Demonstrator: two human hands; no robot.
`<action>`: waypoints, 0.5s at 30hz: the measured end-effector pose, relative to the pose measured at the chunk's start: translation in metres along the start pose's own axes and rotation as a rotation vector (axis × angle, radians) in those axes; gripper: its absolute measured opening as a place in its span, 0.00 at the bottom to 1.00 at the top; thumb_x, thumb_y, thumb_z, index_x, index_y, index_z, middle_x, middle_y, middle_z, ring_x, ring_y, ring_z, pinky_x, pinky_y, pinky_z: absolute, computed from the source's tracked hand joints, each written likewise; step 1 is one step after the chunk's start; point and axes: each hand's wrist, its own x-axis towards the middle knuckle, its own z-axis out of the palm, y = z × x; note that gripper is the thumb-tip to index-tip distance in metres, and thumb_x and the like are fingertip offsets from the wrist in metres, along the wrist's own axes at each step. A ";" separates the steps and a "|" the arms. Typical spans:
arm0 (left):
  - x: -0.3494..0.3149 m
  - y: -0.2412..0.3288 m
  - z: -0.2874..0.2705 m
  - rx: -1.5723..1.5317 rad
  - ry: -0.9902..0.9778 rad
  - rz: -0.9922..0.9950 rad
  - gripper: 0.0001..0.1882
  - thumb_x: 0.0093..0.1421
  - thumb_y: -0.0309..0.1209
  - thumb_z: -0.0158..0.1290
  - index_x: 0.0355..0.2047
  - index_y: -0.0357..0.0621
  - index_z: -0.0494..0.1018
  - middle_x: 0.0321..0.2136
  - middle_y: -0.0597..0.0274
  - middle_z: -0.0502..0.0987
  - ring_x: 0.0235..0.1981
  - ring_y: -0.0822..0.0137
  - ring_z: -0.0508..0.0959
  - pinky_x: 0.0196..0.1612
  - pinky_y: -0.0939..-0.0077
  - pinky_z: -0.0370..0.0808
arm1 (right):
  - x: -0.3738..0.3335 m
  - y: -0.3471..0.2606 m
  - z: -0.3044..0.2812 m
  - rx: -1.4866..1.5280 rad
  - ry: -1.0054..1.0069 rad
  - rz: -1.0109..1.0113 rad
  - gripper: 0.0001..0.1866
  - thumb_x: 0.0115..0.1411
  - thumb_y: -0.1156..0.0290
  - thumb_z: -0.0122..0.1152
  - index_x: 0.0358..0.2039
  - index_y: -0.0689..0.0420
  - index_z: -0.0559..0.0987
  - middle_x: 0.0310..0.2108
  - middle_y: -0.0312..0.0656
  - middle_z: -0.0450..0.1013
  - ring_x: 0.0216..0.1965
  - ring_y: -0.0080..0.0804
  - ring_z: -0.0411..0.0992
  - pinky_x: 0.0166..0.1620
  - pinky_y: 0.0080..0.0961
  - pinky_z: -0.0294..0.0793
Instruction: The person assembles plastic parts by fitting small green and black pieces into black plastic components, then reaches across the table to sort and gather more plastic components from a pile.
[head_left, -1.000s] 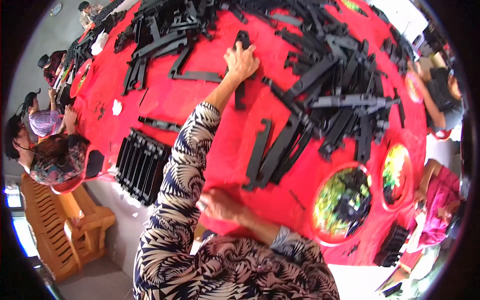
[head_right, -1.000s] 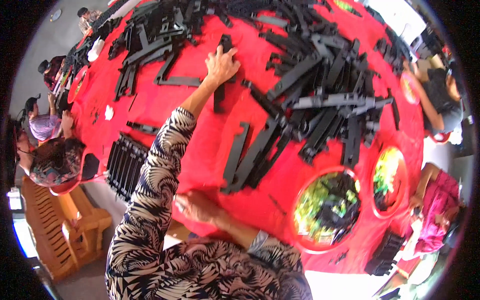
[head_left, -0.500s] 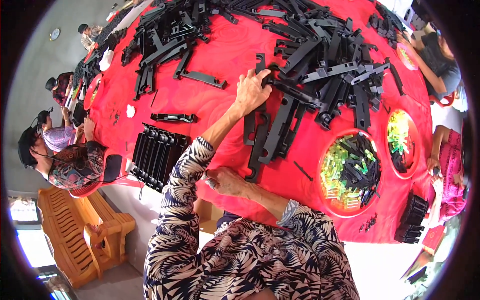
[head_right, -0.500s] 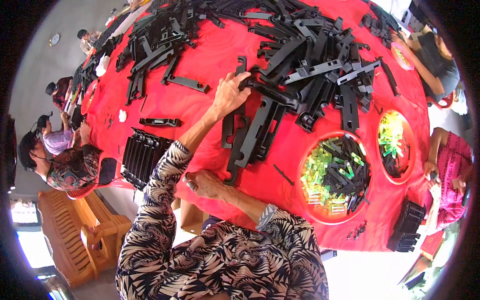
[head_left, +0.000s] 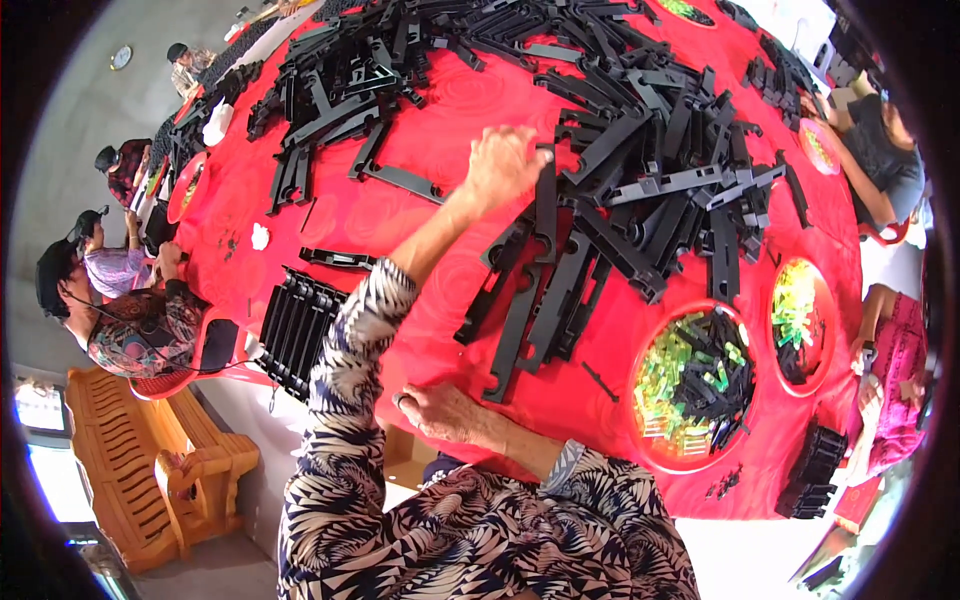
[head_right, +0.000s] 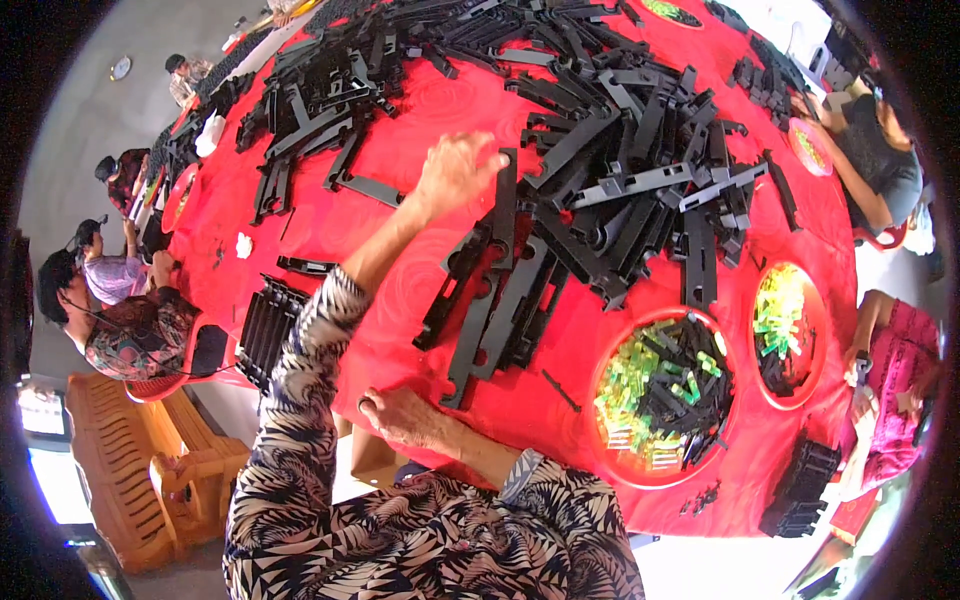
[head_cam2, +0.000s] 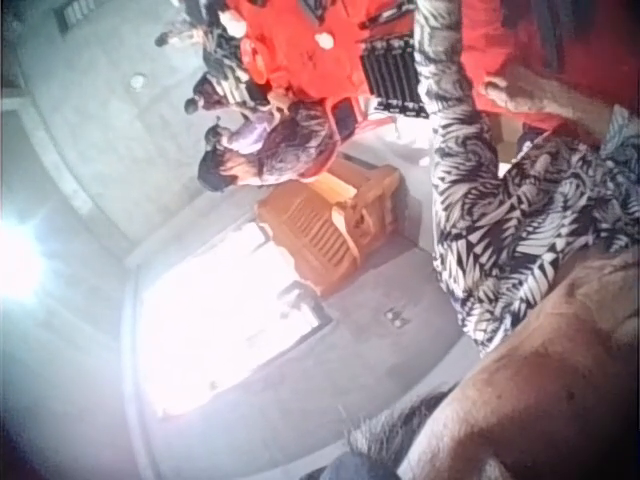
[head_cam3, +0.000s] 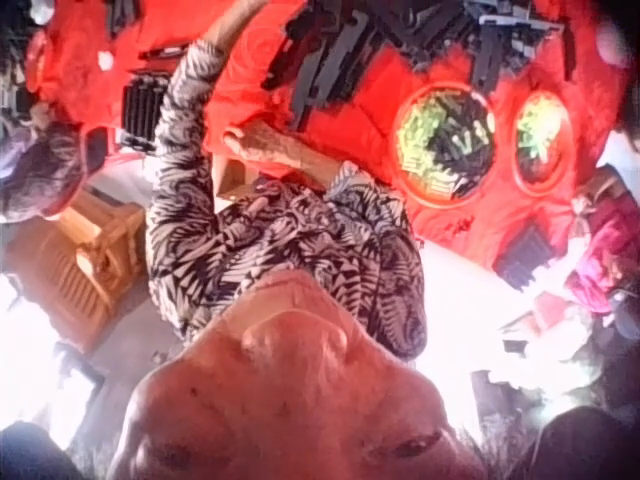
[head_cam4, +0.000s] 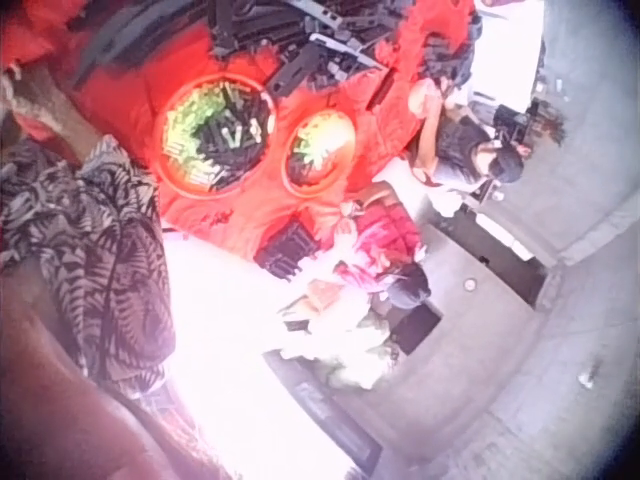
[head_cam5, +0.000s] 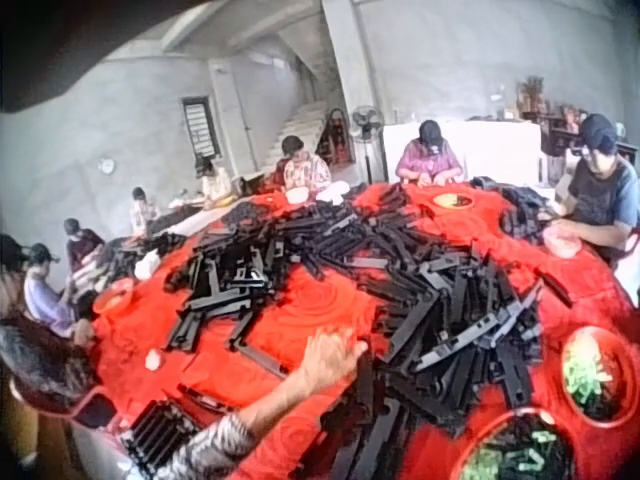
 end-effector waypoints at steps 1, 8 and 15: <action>0.022 -0.019 0.005 0.007 -0.033 -0.068 0.26 0.57 0.48 0.54 0.49 0.43 0.71 0.44 0.47 0.76 0.50 0.45 0.72 0.51 0.46 0.71 | 0.001 -0.001 -0.004 -0.001 -0.013 -0.005 0.10 0.55 0.73 0.54 0.36 0.63 0.72 0.36 0.45 0.70 0.23 0.35 0.74 0.19 0.29 0.72; 0.136 -0.110 0.060 0.137 -0.038 -0.217 0.31 0.54 0.49 0.58 0.52 0.43 0.67 0.50 0.46 0.70 0.54 0.47 0.69 0.53 0.49 0.70 | 0.002 0.006 -0.017 -0.026 0.042 0.041 0.17 0.53 0.71 0.54 0.43 0.64 0.73 0.34 0.44 0.70 0.34 0.36 0.74 0.34 0.30 0.77; 0.226 -0.134 0.079 0.137 0.167 -0.207 0.34 0.51 0.55 0.59 0.49 0.42 0.68 0.49 0.49 0.69 0.54 0.49 0.67 0.54 0.52 0.66 | -0.003 0.011 -0.005 0.015 0.026 0.079 0.16 0.53 0.70 0.55 0.42 0.62 0.74 0.34 0.41 0.69 0.31 0.30 0.72 0.25 0.24 0.76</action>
